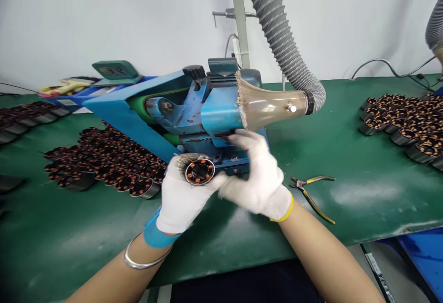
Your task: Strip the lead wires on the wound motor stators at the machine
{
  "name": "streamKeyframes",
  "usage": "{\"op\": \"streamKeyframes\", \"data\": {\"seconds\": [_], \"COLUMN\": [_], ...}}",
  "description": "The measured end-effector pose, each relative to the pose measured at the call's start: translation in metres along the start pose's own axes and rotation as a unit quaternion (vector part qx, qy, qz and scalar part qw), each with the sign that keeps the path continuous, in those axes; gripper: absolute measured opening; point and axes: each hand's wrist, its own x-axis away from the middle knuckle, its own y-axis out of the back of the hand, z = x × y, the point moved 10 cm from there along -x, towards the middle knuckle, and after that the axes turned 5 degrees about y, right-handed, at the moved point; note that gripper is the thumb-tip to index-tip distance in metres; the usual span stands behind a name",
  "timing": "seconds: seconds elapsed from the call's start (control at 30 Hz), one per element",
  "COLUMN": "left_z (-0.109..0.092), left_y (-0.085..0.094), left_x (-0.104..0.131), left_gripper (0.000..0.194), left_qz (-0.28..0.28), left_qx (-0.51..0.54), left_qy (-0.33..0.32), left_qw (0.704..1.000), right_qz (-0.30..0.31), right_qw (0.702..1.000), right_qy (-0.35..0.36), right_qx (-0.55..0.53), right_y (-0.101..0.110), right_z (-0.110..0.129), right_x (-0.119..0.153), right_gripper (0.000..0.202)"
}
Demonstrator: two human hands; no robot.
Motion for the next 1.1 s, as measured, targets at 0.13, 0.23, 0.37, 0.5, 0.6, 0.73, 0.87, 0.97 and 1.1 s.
{"op": "streamKeyframes", "data": {"seconds": [0.13, 0.23, 0.37, 0.5, 0.6, 0.73, 0.87, 0.97, 1.1], "left_z": [-0.005, -0.005, -0.008, 0.001, 0.009, 0.014, 0.009, -0.004, -0.016], "left_y": [-0.007, -0.011, -0.009, -0.008, -0.024, -0.033, -0.032, -0.032, -0.038], "left_x": [0.003, 0.005, 0.007, 0.009, 0.012, 0.012, 0.002, -0.009, -0.019], "left_gripper": [0.044, 0.048, 0.050, 0.054, 0.060, 0.055, 0.048, 0.042, 0.035], "left_qz": [0.054, 0.080, 0.068, 0.051, 0.119, 0.139, 0.112, 0.088, 0.070], "left_qx": [0.049, 0.067, 0.071, 0.084, 0.160, 0.186, 0.154, 0.144, 0.129], "left_qy": [-0.051, -0.029, 0.003, 0.055, 0.092, 0.127, 0.125, 0.099, 0.075], "left_qw": [0.996, 0.994, 0.995, 0.994, 0.976, 0.964, 0.974, 0.981, 0.986], "right_qz": [0.145, 0.198, 0.211, 0.053, 0.091, 0.147, 0.084, 0.032, 0.015], "right_qw": [0.975, 0.969, 0.977, 0.971, 0.951, 0.937, 0.927, 0.927, 0.931], "right_qy": [0.125, 0.103, -0.023, -0.231, -0.294, -0.308, -0.336, -0.312, -0.256], "right_qx": [0.113, 0.109, -0.003, -0.024, -0.041, -0.075, -0.145, -0.206, -0.258], "right_y": [-0.031, -0.038, -0.024, 0.021, 0.005, -0.036, -0.048, -0.044, -0.039], "right_z": [0.025, 0.017, -0.001, -0.040, -0.048, -0.042, -0.046, -0.048, -0.047], "right_x": [0.006, 0.007, 0.001, 0.001, 0.011, 0.024, 0.027, 0.018, 0.006], "right_gripper": [0.039, 0.019, 0.022, 0.030, 0.028, 0.053, 0.049, 0.048, 0.035]}}
